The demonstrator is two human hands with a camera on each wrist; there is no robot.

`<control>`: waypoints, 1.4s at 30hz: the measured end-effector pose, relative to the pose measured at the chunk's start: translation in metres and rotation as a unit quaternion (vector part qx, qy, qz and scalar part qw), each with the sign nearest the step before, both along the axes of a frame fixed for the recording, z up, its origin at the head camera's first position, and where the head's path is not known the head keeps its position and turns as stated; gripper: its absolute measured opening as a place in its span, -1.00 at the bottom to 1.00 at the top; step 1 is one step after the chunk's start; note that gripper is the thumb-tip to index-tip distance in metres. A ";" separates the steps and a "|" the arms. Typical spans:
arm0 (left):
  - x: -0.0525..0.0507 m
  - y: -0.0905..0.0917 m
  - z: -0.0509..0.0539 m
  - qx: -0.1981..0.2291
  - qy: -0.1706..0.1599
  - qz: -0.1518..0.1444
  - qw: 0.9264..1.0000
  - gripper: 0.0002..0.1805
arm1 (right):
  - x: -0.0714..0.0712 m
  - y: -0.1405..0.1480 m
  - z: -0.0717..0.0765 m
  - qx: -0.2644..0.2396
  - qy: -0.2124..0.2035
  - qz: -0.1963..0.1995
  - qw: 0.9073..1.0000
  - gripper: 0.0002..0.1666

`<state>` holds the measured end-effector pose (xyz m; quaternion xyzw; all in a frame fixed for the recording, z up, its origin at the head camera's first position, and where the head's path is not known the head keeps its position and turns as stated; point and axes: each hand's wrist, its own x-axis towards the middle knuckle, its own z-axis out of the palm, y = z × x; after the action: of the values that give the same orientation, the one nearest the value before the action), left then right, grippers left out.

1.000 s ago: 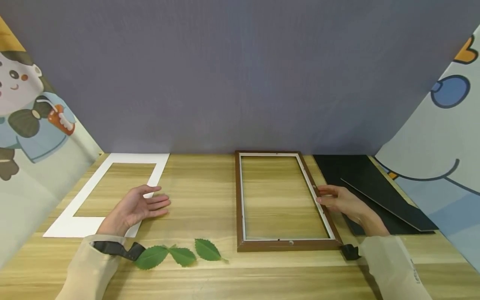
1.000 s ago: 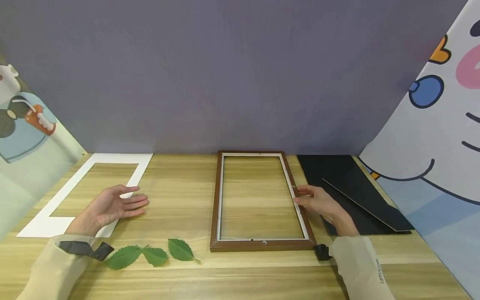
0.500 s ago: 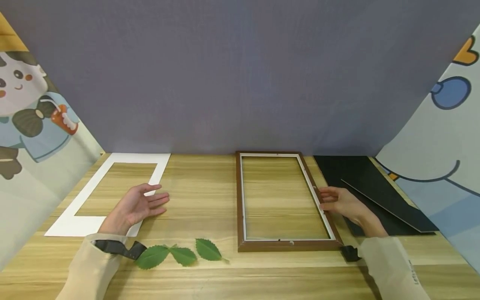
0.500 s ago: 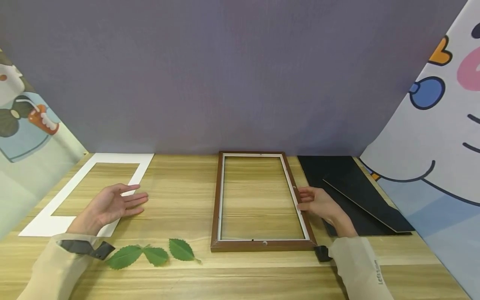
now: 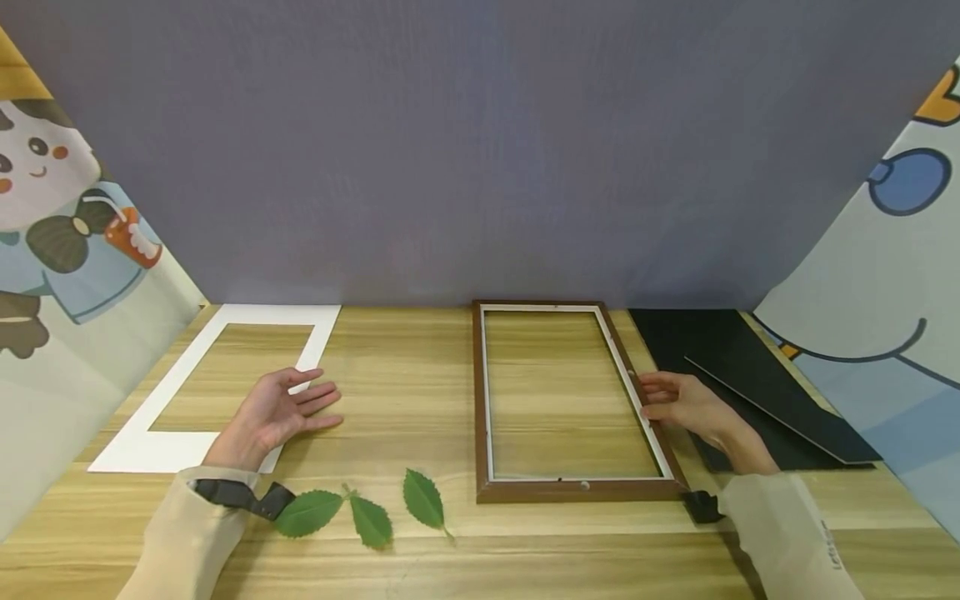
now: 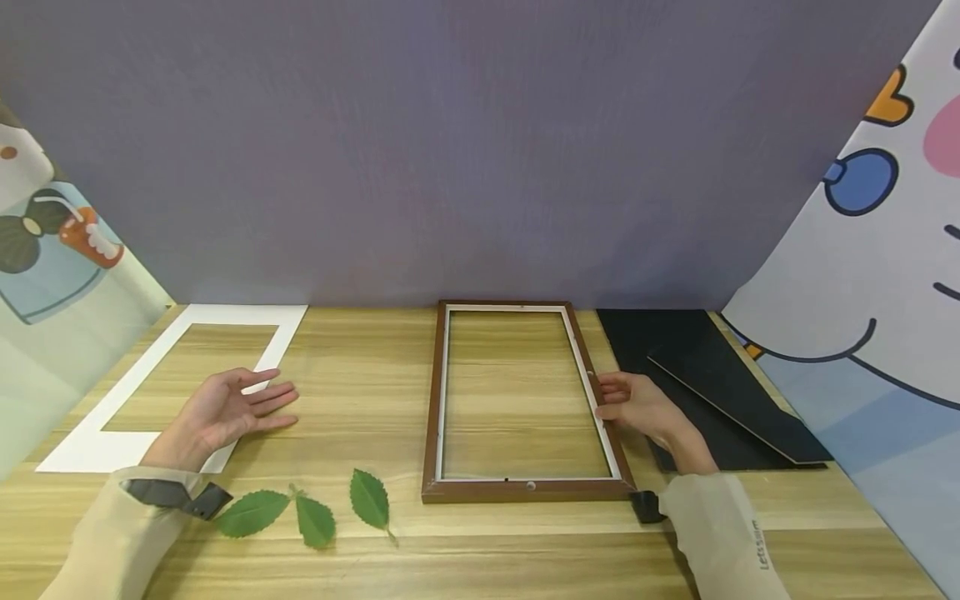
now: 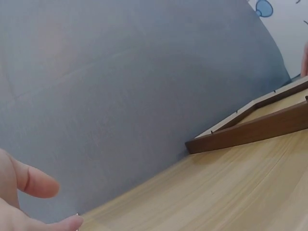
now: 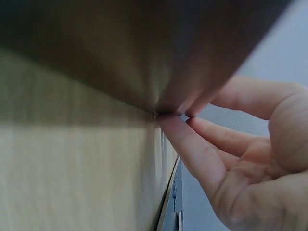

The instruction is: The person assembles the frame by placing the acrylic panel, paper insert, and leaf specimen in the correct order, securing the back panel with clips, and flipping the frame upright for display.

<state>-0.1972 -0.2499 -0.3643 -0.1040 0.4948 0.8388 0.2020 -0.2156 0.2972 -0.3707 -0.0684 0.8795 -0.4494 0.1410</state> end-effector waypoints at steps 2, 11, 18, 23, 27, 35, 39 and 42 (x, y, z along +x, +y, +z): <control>0.000 0.001 0.001 0.008 -0.003 0.002 1.000 -0.71 | 0.000 0.000 0.000 0.000 0.002 0.002 1.000 -0.21; 0.000 0.003 0.002 -0.021 -0.003 -0.006 1.000 -0.70 | 0.000 0.000 0.000 -0.002 -0.002 -0.001 1.000 -0.20; -0.001 0.007 0.004 -0.008 -0.003 -0.018 1.000 -0.66 | 0.001 0.003 0.002 0.061 0.049 -0.036 0.996 -0.26; -0.001 0.008 0.004 0.013 -0.004 -0.014 1.000 -0.67 | 0.004 0.011 0.003 0.096 0.062 -0.072 0.991 -0.33; -0.002 0.006 0.004 0.023 -0.009 -0.013 1.000 -0.68 | 0.005 0.014 0.004 0.098 0.050 -0.072 0.991 -0.33; -0.005 0.009 0.004 0.076 -0.023 -0.016 0.997 -0.61 | 0.006 0.010 0.004 0.075 0.019 -0.058 0.995 -0.28; -0.005 0.013 0.005 0.097 -0.032 -0.013 0.995 -0.44 | 0.005 0.008 0.003 0.070 0.018 -0.059 0.996 -0.27; -0.005 0.016 0.006 0.110 -0.037 -0.017 0.993 -0.35 | 0.005 0.007 0.003 0.070 0.021 -0.059 0.996 -0.27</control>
<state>-0.2026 -0.2337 -0.3584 -0.1030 0.3934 0.8802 0.2446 -0.2107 0.3040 -0.3678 -0.0160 0.9142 -0.3923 0.1007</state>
